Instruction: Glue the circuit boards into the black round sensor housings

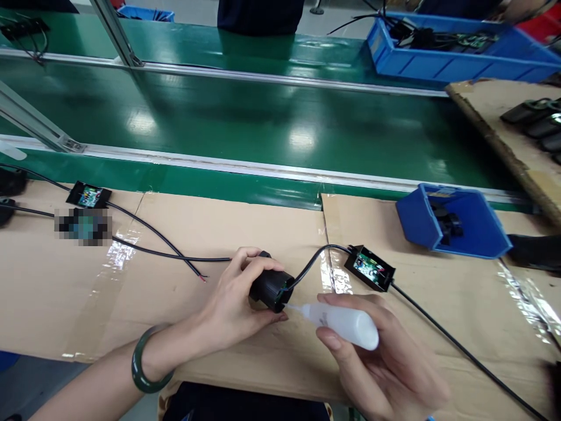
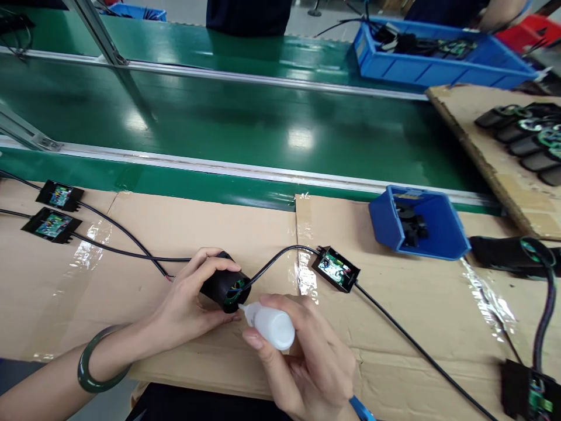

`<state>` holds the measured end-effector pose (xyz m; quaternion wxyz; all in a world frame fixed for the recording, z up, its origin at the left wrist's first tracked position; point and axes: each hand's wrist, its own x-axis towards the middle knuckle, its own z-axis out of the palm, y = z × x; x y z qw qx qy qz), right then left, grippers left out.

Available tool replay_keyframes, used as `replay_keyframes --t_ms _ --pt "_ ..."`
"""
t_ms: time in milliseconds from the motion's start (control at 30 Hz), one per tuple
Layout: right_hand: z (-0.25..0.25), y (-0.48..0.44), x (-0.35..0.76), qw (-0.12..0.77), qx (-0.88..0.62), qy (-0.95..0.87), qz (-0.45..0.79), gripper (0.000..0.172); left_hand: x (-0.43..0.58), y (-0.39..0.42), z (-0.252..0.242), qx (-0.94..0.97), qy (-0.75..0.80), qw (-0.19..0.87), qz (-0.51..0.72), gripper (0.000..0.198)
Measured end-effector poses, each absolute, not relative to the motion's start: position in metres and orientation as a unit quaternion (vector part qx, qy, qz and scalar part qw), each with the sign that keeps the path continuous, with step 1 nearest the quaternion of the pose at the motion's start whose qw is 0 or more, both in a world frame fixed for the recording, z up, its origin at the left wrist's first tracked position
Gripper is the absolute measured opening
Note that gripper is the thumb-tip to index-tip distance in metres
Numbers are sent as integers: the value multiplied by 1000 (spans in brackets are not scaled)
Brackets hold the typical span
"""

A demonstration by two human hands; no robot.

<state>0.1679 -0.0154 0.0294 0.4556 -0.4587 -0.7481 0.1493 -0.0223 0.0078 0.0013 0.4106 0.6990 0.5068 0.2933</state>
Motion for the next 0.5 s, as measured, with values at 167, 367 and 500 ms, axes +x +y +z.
replay_keyframes --t_ms 167,367,500 --pt "27 -13 170 463 -460 -750 109 25 -23 7 0 705 504 402 297 57" --pt "29 -15 168 455 -455 -760 93 27 -23 7 -1 711 500 392 302 58" --pt "31 -16 166 456 -466 -745 139 18 -23 7 -3 716 499 377 311 58"
